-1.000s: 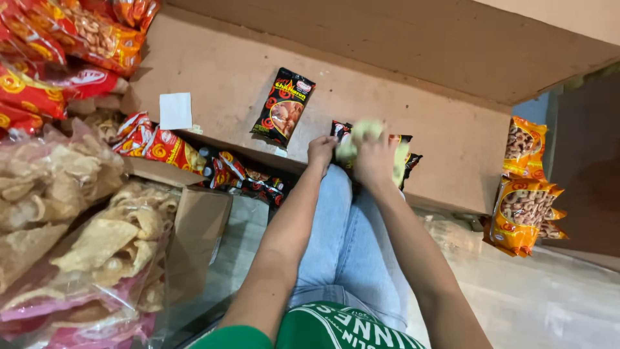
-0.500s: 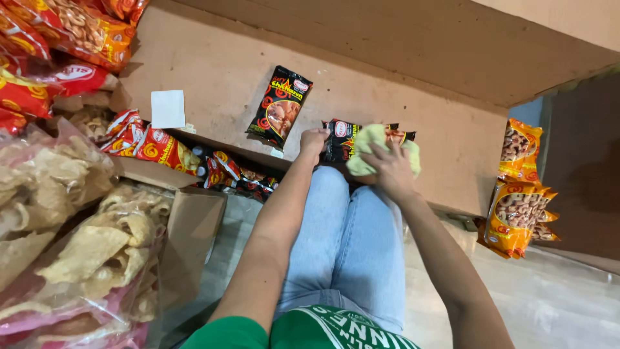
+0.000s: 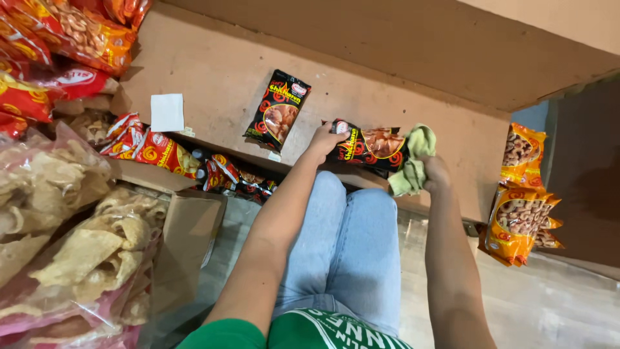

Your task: The person sits on the floor and wipes black snack packets with a light green cloth. They pick up packets from a cardboard box, wipe them, and place them on a wooden surface. The person repeats this process for several packets.

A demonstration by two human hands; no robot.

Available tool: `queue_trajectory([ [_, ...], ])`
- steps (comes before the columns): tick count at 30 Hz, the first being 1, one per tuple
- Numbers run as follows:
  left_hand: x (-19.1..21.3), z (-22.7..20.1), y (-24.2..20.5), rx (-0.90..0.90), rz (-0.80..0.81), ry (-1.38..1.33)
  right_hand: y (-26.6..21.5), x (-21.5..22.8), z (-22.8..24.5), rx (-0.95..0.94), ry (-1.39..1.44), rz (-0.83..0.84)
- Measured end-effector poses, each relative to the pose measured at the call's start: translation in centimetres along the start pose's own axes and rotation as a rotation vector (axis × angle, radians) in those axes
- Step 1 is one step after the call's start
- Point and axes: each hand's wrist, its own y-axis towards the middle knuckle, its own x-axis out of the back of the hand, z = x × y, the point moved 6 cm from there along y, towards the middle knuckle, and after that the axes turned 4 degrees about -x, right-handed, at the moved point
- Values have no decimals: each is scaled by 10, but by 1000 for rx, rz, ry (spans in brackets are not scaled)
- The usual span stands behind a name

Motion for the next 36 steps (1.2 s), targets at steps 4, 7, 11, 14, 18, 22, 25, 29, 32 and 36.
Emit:
queue_trajectory([
  [4,-7,-26,-2,-152,85,-161,-4,21,-15,18,157,23],
  [7,-11,-27,-5,-253,153,-214,-26,30,-33,58,251,3],
  [11,-8,1,-3,-219,47,189,-44,29,-50,141,59,-153],
  [14,-1,22,-1,-190,-6,311,-43,43,-44,89,-105,-330],
  [18,2,34,-3,-154,-58,308,-73,-1,12,1033,-43,-529],
  [22,2,26,-2,-206,-69,378,-116,-100,25,1164,-976,-579],
  [25,13,33,-4,-144,-162,425,-123,-138,18,1409,-1407,-342],
  [29,14,43,1,7,-145,452,-106,-99,15,1250,-1383,-438],
  [32,10,53,2,152,-111,464,-91,-68,3,1094,-1370,-458],
  [36,12,52,-3,167,-138,496,-54,-36,-6,747,-1317,-512],
])
